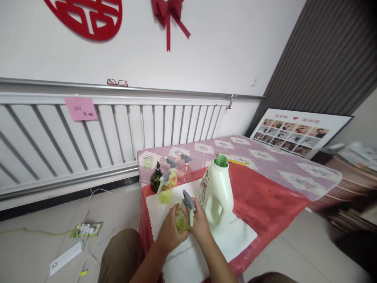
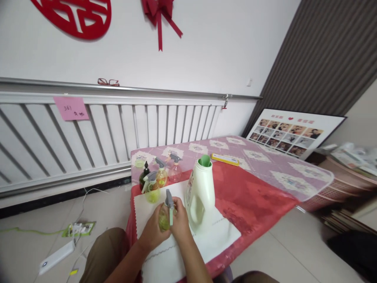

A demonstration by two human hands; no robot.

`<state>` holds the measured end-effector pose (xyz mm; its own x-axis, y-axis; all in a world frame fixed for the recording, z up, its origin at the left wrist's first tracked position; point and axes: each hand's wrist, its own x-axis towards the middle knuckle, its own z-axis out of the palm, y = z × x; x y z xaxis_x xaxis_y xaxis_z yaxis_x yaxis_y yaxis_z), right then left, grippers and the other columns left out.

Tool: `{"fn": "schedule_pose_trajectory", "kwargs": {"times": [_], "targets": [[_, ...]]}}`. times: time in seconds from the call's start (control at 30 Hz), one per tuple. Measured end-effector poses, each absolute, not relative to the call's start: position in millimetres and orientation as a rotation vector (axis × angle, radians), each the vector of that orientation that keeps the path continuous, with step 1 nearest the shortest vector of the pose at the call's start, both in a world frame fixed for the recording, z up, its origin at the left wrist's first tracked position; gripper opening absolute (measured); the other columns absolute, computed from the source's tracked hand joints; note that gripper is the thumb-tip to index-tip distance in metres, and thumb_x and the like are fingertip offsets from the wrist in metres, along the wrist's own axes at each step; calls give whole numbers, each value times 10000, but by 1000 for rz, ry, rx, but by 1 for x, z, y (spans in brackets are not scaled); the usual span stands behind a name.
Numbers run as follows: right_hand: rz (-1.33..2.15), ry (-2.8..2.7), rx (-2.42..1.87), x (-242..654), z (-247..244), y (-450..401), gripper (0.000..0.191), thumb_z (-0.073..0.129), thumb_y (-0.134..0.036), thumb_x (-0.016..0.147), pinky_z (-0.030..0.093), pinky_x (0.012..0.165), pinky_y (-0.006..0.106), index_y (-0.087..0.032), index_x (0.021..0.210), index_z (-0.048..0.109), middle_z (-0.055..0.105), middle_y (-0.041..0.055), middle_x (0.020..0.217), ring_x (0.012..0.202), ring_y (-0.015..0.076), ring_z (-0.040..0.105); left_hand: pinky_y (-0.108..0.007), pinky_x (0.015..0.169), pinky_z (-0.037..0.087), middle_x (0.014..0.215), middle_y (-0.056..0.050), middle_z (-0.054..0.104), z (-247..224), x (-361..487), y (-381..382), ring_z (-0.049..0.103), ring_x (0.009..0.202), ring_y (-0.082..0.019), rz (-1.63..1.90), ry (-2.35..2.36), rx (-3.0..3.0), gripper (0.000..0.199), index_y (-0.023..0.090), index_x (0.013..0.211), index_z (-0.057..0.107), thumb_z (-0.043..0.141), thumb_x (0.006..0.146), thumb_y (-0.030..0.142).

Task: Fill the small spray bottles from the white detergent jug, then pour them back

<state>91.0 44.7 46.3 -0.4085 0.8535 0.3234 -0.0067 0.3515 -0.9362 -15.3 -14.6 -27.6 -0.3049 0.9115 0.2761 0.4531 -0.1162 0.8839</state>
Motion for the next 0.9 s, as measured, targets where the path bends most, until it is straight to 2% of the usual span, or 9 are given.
{"fn": "schedule_pose_trajectory", "kwargs": {"times": [0.2,0.33,0.5,0.6,0.7,0.77,0.83,0.9], "targets": [[1190,-1790,-673,98,55,41,286,615,-338,888,516,872,349,-239,1156,605,698,58,1040,944,224,652,-477,1096,420,1401,-192,504,-35,-16,-14,513,1296,-315,1424,1760,1539,843,162,1394,269,675,657,214],[1221,-1829,-668,102,54,43,300,598,-335,909,497,938,350,-257,1198,614,699,56,1102,1046,229,641,-480,1121,400,1455,-182,457,-41,-20,-14,464,1345,-316,1400,1755,1541,894,187,1416,225,661,637,171],[1271,-1832,-629,104,59,43,307,555,-318,933,464,984,351,-261,1233,581,668,55,1164,1091,214,616,-500,1088,442,1424,-161,495,-45,-20,-15,515,1294,-317,1429,1725,1511,845,206,1404,245,624,650,162],[1361,-1746,-621,102,61,44,308,638,-326,870,503,902,337,-246,1164,591,676,45,1089,990,204,639,-515,1046,480,1388,-137,526,-44,-16,-15,556,1245,-319,1487,1744,1488,809,219,1390,279,602,649,168],[1393,-1633,-702,99,59,44,303,707,-346,798,533,712,290,-248,1053,575,671,-1,905,783,172,644,-496,993,524,1315,-108,573,-42,-15,-16,600,1184,-309,1473,1795,1501,714,231,1361,345,593,692,197],[1367,-1608,-736,98,57,43,290,726,-340,772,524,650,277,-250,996,565,650,-24,816,716,165,626,-478,973,542,1295,-96,590,-41,-17,-17,606,1176,-308,1429,1806,1535,680,242,1349,371,608,711,217],[1331,-1626,-740,100,55,42,264,725,-316,768,531,721,307,-244,984,591,663,-5,851,792,191,638,-477,952,556,1269,-90,610,-42,-19,-17,621,1154,-308,1412,1818,1518,688,247,1362,359,618,724,237],[1285,-1670,-744,103,54,41,260,679,-302,807,517,863,365,-241,1052,620,681,41,999,960,232,640,-482,933,566,1251,-100,621,-44,-20,-17,640,1121,-310,1416,1835,1473,716,234,1386,328,619,733,265]]}}
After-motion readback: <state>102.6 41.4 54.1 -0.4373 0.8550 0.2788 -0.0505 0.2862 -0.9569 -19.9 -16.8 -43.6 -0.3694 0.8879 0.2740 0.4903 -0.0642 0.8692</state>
